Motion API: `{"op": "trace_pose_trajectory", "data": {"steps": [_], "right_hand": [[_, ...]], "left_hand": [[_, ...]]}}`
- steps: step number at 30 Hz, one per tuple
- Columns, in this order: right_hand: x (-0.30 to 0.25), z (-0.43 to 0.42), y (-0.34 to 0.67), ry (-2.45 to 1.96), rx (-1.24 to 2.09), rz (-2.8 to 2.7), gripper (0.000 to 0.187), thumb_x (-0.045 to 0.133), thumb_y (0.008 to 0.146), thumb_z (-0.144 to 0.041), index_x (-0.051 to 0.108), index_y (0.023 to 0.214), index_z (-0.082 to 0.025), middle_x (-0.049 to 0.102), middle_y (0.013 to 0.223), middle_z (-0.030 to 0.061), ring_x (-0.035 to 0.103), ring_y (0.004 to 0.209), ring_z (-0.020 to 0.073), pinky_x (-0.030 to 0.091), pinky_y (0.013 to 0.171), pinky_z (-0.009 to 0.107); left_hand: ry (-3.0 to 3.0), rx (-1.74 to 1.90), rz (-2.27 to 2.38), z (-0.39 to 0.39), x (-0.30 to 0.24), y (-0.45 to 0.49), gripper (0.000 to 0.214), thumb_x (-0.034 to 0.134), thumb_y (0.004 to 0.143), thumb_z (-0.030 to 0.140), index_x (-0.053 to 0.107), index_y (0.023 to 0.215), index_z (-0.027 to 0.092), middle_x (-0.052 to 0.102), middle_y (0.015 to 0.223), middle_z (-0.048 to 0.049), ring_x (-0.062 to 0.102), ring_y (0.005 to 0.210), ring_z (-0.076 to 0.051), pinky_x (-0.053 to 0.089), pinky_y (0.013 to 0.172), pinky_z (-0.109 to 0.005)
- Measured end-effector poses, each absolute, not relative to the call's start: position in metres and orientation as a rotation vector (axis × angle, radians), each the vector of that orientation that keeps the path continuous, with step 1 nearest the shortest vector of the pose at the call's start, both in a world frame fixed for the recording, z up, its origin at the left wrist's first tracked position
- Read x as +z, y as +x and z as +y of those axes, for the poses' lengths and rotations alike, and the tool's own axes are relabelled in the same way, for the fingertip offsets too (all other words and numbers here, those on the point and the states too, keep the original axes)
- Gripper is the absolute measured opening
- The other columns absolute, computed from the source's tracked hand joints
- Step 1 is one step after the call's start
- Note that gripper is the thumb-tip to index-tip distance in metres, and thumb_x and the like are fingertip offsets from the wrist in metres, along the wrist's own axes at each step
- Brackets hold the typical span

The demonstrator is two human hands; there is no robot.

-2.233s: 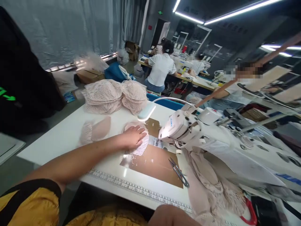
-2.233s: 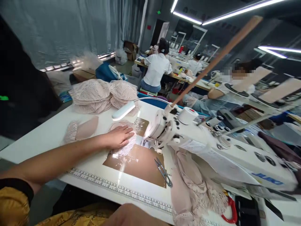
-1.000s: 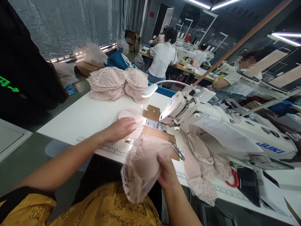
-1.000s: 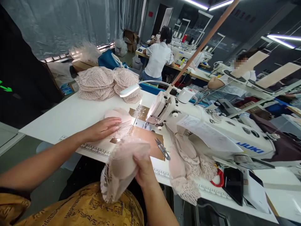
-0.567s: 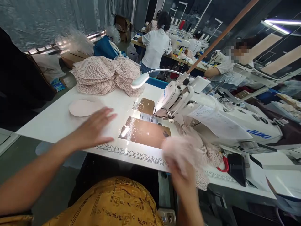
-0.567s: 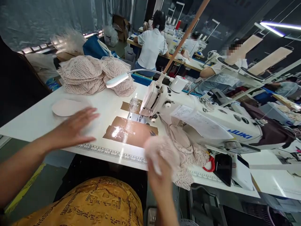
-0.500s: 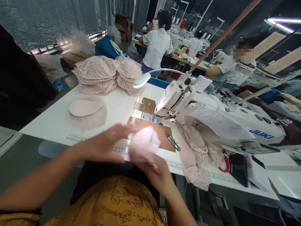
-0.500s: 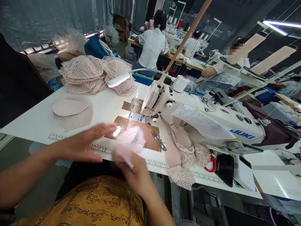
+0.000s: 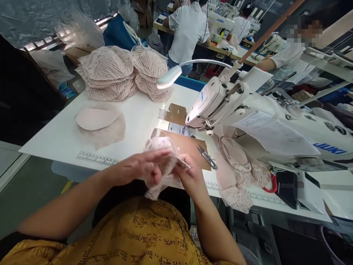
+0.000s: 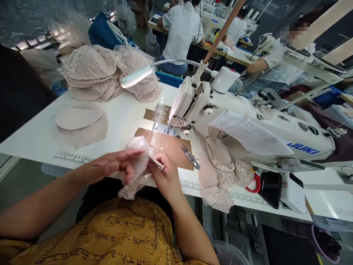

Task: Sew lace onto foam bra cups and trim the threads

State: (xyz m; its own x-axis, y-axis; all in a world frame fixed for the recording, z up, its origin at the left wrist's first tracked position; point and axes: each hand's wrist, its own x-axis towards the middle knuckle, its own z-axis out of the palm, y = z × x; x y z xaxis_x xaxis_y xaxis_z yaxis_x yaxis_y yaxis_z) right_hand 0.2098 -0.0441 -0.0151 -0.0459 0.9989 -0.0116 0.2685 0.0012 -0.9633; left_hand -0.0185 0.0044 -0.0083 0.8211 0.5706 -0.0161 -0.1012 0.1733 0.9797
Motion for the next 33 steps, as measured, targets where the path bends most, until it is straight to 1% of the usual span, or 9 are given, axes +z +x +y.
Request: {"op": "trace_pose_trajectory", "data": {"steps": [3, 6, 9, 13, 18, 20, 24, 27, 33], "right_hand": [[-0.023, -0.040, 0.202, -1.206, 1.473, -1.253, 0.036, 0.064, 0.081, -0.055, 0.062, 0.085, -0.020, 0.063, 0.074, 0.0001, 0.059, 0.068, 0.0151, 0.048, 0.062, 0.025], [-0.029, -0.042, 0.203, -1.066, 1.686, -0.995, 0.043, 0.075, 0.070, -0.057, 0.066, 0.086, -0.018, 0.068, 0.077, 0.0023, 0.062, 0.069, 0.0163, 0.051, 0.064, 0.027], [-0.030, -0.044, 0.205, -0.947, 1.797, -0.859, 0.045, 0.082, 0.061, -0.056, 0.068, 0.080, -0.018, 0.069, 0.073, 0.0017, 0.063, 0.064, 0.0157, 0.053, 0.066, 0.029], [-0.027, -0.042, 0.200, -0.885, 1.834, -0.782, 0.041, 0.087, 0.055, -0.048, 0.064, 0.074, -0.019, 0.065, 0.067, -0.0022, 0.058, 0.057, 0.0118, 0.052, 0.063, 0.026], [-0.032, -0.032, 0.194, -0.943, 1.507, -0.654, 0.047, 0.086, 0.058, -0.038, 0.043, 0.067, -0.022, 0.048, 0.061, -0.0086, 0.042, 0.051, 0.0072, 0.038, 0.050, 0.018], [-0.035, -0.029, 0.195, -0.973, 1.427, -0.652, 0.047, 0.084, 0.062, -0.037, 0.040, 0.067, -0.021, 0.043, 0.061, -0.0089, 0.037, 0.050, 0.0067, 0.034, 0.049, 0.017], [-0.035, -0.028, 0.200, -1.022, 1.469, -0.735, 0.035, 0.071, 0.076, -0.054, 0.056, 0.080, -0.022, 0.049, 0.063, -0.0049, 0.041, 0.053, 0.0097, 0.034, 0.049, 0.020], [-0.033, -0.031, 0.205, -0.986, 1.563, -0.863, 0.050, 0.059, 0.077, -0.069, 0.064, 0.093, -0.022, 0.059, 0.070, 0.0007, 0.051, 0.059, 0.0141, 0.041, 0.053, 0.024], [-0.034, -0.031, 0.204, -1.041, 1.456, -0.893, 0.029, 0.077, 0.071, -0.044, 0.072, 0.090, -0.022, 0.072, 0.087, 0.0024, 0.065, 0.084, 0.0214, 0.050, 0.081, 0.033]], "left_hand": [[1.199, 0.344, 0.213, -0.003, -0.007, -0.004, 0.095, 0.057, 0.086, 0.061, -0.001, 0.154, 0.029, 0.062, 0.119, -0.0132, 0.062, 0.107, -0.028, 0.049, 0.094, -0.045], [1.153, 0.363, 0.201, -0.002, -0.008, -0.010, 0.101, 0.062, 0.082, 0.062, -0.005, 0.153, 0.034, 0.058, 0.127, -0.0145, 0.065, 0.103, -0.029, 0.051, 0.093, -0.046], [1.191, 0.573, 0.358, 0.004, -0.014, -0.021, 0.093, 0.065, 0.082, 0.057, 0.010, 0.153, 0.033, 0.059, 0.123, -0.0137, 0.066, 0.089, -0.023, 0.055, 0.082, -0.038], [1.240, 0.565, 0.591, 0.004, -0.024, -0.019, 0.078, 0.071, 0.079, 0.044, 0.036, 0.146, 0.024, 0.054, 0.134, -0.0148, 0.056, 0.117, -0.029, 0.049, 0.096, -0.039], [1.125, 0.528, 0.560, -0.009, -0.029, -0.004, 0.041, 0.067, 0.075, 0.026, 0.064, 0.114, 0.014, 0.069, 0.094, -0.0073, 0.065, 0.086, -0.022, 0.053, 0.079, -0.034], [1.157, 0.606, 0.599, -0.012, -0.028, -0.003, 0.030, 0.065, 0.074, 0.020, 0.067, 0.103, 0.014, 0.067, 0.086, -0.0043, 0.062, 0.078, -0.018, 0.052, 0.073, -0.028], [1.204, 0.708, 0.668, -0.012, -0.023, -0.004, 0.025, 0.064, 0.077, 0.016, 0.065, 0.102, 0.016, 0.064, 0.086, -0.0017, 0.058, 0.079, -0.014, 0.049, 0.071, -0.022], [1.225, 0.752, 0.713, -0.013, -0.019, -0.005, 0.019, 0.064, 0.081, 0.017, 0.064, 0.100, 0.017, 0.061, 0.084, 0.0003, 0.056, 0.075, -0.011, 0.048, 0.068, -0.019], [1.076, 0.881, 0.685, -0.017, -0.024, 0.001, 0.014, 0.061, 0.091, 0.026, 0.065, 0.102, 0.019, 0.063, 0.087, -0.0006, 0.058, 0.078, -0.011, 0.050, 0.072, -0.019]]}}
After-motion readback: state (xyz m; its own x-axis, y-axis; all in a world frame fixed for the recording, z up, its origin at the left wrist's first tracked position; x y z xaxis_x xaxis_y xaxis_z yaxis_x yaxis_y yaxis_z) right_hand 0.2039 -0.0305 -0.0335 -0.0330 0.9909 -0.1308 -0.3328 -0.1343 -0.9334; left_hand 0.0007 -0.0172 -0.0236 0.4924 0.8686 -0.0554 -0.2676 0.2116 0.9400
